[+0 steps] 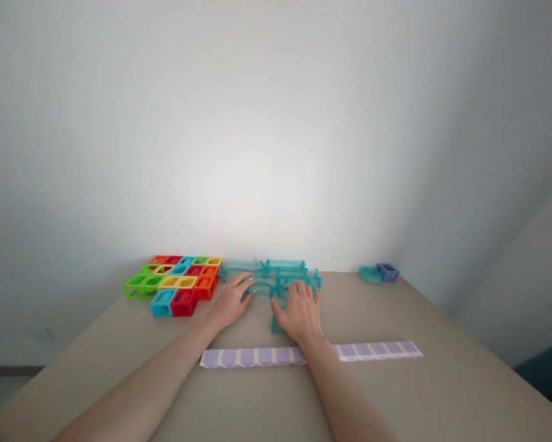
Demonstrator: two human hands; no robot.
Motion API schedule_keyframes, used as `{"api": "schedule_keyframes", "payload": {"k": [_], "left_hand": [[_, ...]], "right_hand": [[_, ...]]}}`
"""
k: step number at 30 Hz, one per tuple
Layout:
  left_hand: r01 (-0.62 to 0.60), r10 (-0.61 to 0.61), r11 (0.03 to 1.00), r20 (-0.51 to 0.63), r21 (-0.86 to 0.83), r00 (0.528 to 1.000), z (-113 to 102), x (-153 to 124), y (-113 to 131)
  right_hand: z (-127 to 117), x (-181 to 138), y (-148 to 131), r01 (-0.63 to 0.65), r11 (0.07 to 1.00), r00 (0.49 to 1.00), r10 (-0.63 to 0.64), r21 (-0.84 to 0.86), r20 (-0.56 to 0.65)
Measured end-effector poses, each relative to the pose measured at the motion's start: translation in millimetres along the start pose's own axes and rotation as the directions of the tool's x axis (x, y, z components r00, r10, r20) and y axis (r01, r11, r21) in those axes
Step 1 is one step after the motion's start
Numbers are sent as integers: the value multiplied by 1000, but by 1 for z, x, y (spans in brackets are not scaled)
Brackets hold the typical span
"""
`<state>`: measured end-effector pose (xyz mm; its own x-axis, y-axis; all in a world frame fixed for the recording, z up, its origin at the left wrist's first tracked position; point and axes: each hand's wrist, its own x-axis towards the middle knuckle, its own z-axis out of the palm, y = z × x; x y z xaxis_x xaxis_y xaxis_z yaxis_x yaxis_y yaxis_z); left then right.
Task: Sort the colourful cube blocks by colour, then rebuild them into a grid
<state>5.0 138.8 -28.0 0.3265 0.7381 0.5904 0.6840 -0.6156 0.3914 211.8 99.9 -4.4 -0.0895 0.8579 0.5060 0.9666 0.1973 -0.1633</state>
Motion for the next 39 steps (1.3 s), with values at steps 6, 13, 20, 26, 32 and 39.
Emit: {"api": "schedule_keyframes", "payload": {"k": [6, 13, 20, 26, 32, 39], "left_hand": [[85, -84, 996, -18, 26, 996, -10, -8, -7], [180, -178, 981, -32, 68, 984, -11, -7, -4], [359, -350, 932, -141, 42, 926, -9, -1, 4], [452, -451, 892, -132, -22, 883, -10, 1, 3], [496, -498, 867, -114, -48, 860, -12, 1, 4], [516, -513, 856, -180, -36, 839, -17, -3, 10]], "right_hand": [[-3, 3, 3, -30, 998, 998, 27, -49, -65], [0, 4, 4, -20, 997, 990, 10, -70, -138], [-2, 3, -25, 150, 982, 972, -168, -113, -163], [21, 24, -62, 146, 981, 989, -145, -131, 17], [36, 46, -71, 248, 969, 958, -247, 7, 149], [24, 46, -39, 281, 959, 939, -284, 39, 194]]}}
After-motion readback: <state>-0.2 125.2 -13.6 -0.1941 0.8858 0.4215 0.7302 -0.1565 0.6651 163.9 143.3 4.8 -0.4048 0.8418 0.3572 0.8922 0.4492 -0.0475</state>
